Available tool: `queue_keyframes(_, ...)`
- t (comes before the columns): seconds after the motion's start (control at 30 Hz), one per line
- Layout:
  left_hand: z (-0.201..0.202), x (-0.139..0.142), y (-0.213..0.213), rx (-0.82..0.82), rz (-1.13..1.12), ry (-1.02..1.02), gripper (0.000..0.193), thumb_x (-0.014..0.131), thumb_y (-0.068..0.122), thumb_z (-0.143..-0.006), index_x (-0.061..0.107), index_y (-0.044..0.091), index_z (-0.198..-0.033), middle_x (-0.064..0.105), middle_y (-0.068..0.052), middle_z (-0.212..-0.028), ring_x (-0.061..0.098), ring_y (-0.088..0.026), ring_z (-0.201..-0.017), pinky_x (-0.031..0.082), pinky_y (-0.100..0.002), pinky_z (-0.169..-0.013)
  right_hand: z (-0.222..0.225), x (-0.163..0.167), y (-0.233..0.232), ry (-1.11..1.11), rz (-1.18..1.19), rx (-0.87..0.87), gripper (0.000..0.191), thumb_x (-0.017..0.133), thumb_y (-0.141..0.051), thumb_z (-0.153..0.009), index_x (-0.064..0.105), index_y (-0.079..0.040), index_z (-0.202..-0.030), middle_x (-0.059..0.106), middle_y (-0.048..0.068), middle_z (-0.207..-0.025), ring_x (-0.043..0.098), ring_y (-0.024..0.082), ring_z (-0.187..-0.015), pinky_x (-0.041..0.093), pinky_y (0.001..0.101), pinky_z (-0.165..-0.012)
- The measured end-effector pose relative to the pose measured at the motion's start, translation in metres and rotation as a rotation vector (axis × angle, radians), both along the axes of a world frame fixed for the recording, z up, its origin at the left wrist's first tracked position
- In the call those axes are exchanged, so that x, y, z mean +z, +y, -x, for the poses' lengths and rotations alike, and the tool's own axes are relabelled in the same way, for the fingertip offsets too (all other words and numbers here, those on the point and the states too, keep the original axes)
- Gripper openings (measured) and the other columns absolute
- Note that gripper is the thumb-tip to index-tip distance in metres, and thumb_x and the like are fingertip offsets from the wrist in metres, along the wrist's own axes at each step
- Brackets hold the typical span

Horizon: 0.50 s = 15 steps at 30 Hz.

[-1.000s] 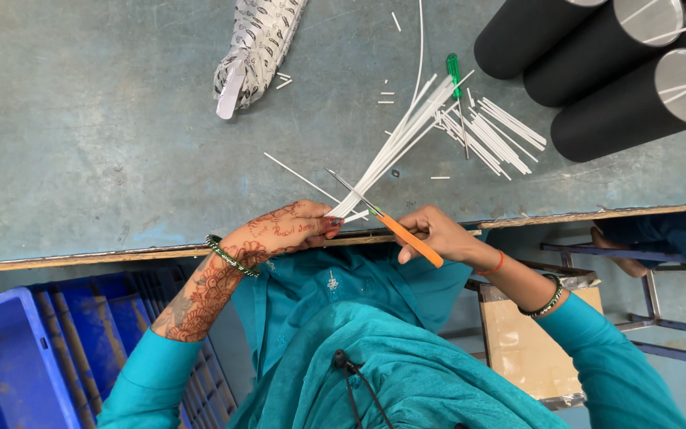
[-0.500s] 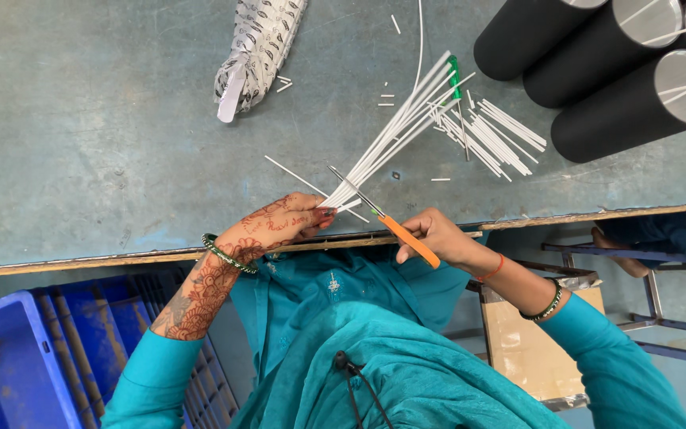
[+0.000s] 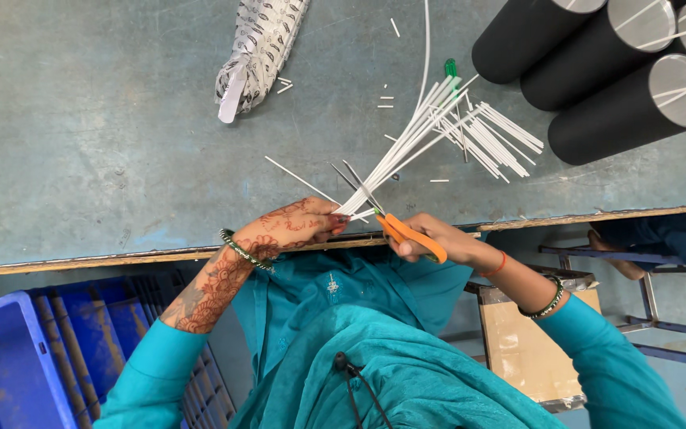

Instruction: The person gathers white plastic sticks from the worktable into a bundle, then cuts the bundle into shorter pieces with scissors, adding the cut pieces to a growing pile. Earlier, the person works on a black cylindrical candle, tending its wick at the top.

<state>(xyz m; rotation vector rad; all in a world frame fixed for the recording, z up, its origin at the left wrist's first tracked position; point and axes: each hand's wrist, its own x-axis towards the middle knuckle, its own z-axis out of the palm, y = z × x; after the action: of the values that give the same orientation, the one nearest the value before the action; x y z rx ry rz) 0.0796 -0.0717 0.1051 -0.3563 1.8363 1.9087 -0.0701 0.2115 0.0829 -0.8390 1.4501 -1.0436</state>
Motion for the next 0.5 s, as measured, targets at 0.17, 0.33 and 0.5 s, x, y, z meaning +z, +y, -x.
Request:
queue_keyframes(0.17, 0.009, -0.004, 0.002, -0.223, -0.013, 0.155, 0.03, 0.056, 0.027, -0.103, 0.061, 0.005, -0.083, 0.05, 0.005, -0.072, 0.045, -0.006, -0.065, 0.041, -0.024, -0.056, 0.0, -0.008, 0.005, -0.07, -0.007, -0.088, 0.046, 0.082, -0.049, -0.078, 0.069, -0.006, -0.085, 0.055, -0.005, -0.069, 0.048, 0.004, -0.059, 0.035, 0.0222, -0.051)
queue_keyframes(0.33, 0.008, 0.005, -0.001, -0.186, -0.041, 0.087, 0.032, 0.053, 0.031, -0.103, 0.061, 0.008, -0.081, 0.044, 0.007, -0.067, 0.038, -0.006, -0.06, 0.033, -0.025, -0.052, -0.002, -0.027, 0.013, -0.139, 0.006, -0.214, 0.038, 0.094, -0.026, -0.074, 0.065, -0.003, -0.069, 0.053, -0.002, -0.058, 0.043, 0.006, -0.05, 0.03, 0.0246, -0.044)
queue_keyframes(0.5, 0.004, 0.02, -0.006, -0.207, 0.076, 0.139, 0.035, 0.053, 0.035, -0.104, 0.06, 0.01, -0.08, 0.04, 0.007, -0.063, 0.036, -0.007, -0.058, 0.031, -0.025, -0.051, -0.004, -0.028, 0.016, -0.098, 0.007, -0.216, 0.03, 0.092, -0.021, -0.075, 0.068, -0.003, -0.072, 0.052, -0.006, -0.06, 0.04, 0.003, -0.052, 0.028, 0.0241, -0.046)
